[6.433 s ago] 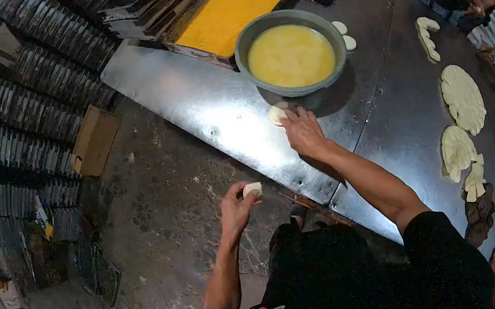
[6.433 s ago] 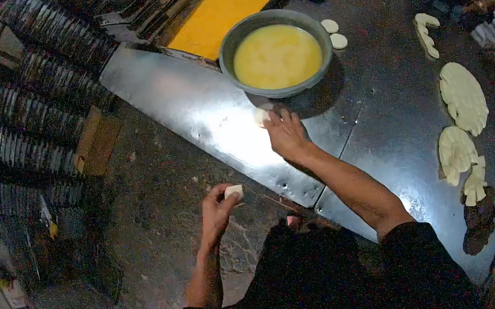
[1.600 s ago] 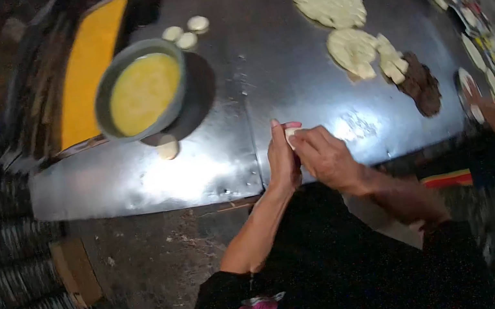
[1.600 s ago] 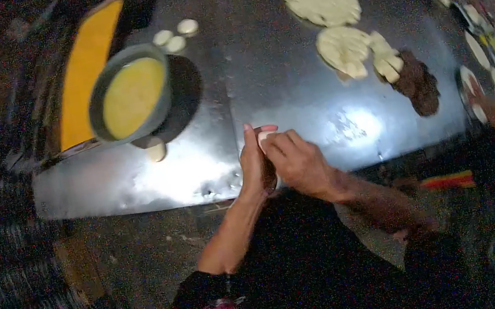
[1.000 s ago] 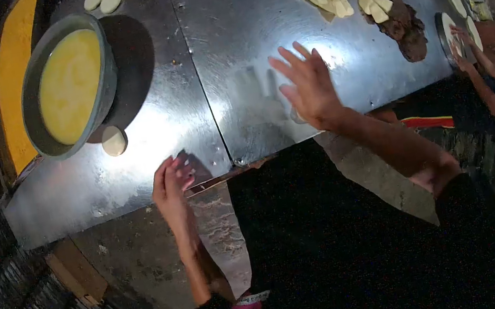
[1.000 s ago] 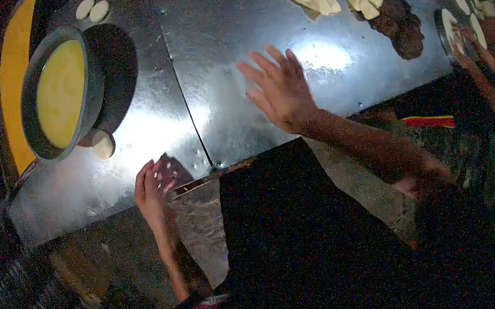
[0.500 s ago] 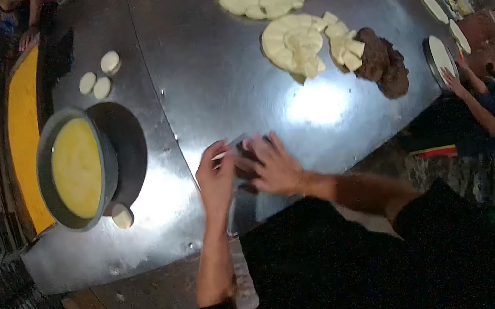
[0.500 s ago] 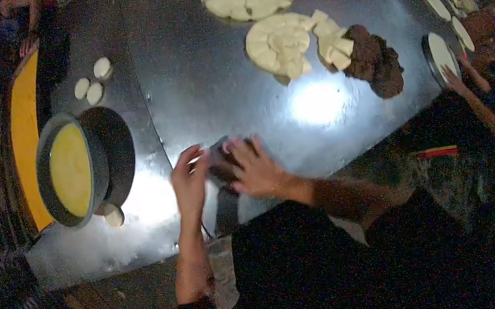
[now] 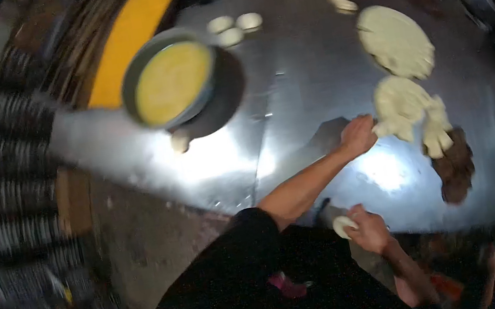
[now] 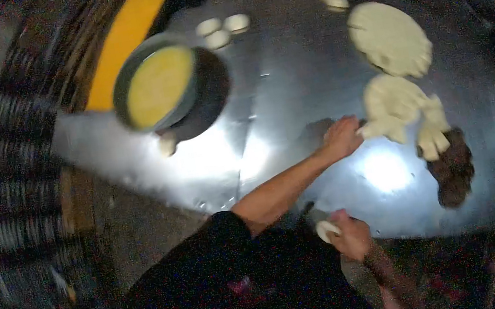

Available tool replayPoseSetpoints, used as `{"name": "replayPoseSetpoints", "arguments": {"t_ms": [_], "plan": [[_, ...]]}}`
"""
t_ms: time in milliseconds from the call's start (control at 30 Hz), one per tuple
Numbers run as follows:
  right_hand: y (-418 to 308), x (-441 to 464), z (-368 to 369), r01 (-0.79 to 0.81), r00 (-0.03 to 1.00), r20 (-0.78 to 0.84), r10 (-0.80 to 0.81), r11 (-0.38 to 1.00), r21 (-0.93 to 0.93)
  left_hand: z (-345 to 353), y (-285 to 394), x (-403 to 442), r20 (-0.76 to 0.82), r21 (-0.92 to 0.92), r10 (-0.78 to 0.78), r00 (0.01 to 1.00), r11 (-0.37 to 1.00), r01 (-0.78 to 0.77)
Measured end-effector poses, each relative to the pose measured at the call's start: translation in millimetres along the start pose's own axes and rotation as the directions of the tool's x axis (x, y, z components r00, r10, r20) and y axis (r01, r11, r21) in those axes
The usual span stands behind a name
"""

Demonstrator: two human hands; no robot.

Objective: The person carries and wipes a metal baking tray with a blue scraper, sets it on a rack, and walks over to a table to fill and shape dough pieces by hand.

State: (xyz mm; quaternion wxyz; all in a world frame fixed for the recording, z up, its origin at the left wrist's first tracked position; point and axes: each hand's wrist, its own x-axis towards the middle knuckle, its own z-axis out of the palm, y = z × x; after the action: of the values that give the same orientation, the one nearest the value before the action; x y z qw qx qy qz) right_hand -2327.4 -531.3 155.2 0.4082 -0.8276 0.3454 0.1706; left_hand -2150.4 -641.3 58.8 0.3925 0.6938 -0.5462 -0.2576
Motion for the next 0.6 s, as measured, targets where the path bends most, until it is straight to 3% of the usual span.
{"name": "replayPoseSetpoints", "arguments": {"t_ms": [33, 100, 133, 167, 200, 300, 333, 367, 400, 433, 500, 533, 600], "plan": [[-2.5, 6.4, 0.0, 0.062, 0.997, 0.047, -0.06, 0.998, -0.025, -31.2, -23.5, -27.6, -0.014, -0.003, -0.143, 0.99, 0.99, 0.143], [-0.5, 14.1, -0.1, -0.197, 0.98, 0.064, 0.187, 0.914, 0.354, -109.6, -79.2, -108.1, -0.151, -0.016, -0.164, 0.975, 0.987, 0.163], [-2.6, 34.4, 7.4, -0.176, 0.984, 0.072, 0.161, 0.923, 0.343, -141.8, -115.8, -150.5, -0.169, -0.008, -0.261, 0.951, 0.965, 0.263], [-8.1, 62.3, 22.4, 0.025, 1.0, 0.002, -0.028, 0.937, 0.347, -183.2, -114.0, -190.0, -0.12, -0.284, -0.534, 0.837, 0.826, 0.486], [-16.7, 85.1, 32.6, 0.22, 0.975, -0.068, -0.21, 0.913, 0.343, -217.8, -104.0, -226.1, -0.152, -0.137, -0.581, 0.799, 0.813, 0.565], [-129.0, 155.2, 43.1, 0.375, 0.926, -0.173, -0.336, 0.763, 0.526, -240.5, -103.8, -286.9, -0.153, -0.08, -0.571, 0.807, 0.821, 0.566], [-177.0, 168.4, 36.4, 0.438, 0.898, -0.221, -0.38, 0.82, 0.37, -243.9, -99.9, -295.1, -0.209, 0.067, -0.566, 0.797, 0.805, 0.59], [-203.9, 192.4, 42.0, 0.618, 0.763, -0.343, -0.548, 0.774, 0.136, -244.1, -97.3, -303.2, -0.264, 0.209, -0.554, 0.79, 0.766, 0.608], [-218.9, 215.8, 51.7, 0.732, 0.58, -0.405, -0.707, 0.67, -0.123, -242.0, -97.8, -308.8, -0.27, 0.205, -0.548, 0.792, 0.77, 0.604], [-222.1, 235.0, 63.4, 0.732, 0.574, -0.403, -0.713, 0.667, -0.137, -236.7, -98.5, -310.0, -0.354, 0.193, -0.442, 0.824, 0.828, 0.527], [-228.1, 257.0, 88.2, 0.519, 0.619, -0.177, -0.766, 0.567, -0.64, -232.4, -91.9, -307.2, -0.432, 0.237, -0.302, 0.85, 0.871, 0.43], [-226.7, 255.8, 95.1, 0.515, 0.622, -0.173, -0.764, 0.565, -0.644, -231.4, -92.9, -307.1, -0.409, 0.241, -0.305, 0.86, 0.873, 0.424], [-222.2, 232.3, 98.4, 0.77, 0.632, 0.174, -0.755, 0.589, -0.244, -236.2, -94.7, -309.4, -0.335, 0.205, -0.351, 0.874, 0.879, 0.431]]}}
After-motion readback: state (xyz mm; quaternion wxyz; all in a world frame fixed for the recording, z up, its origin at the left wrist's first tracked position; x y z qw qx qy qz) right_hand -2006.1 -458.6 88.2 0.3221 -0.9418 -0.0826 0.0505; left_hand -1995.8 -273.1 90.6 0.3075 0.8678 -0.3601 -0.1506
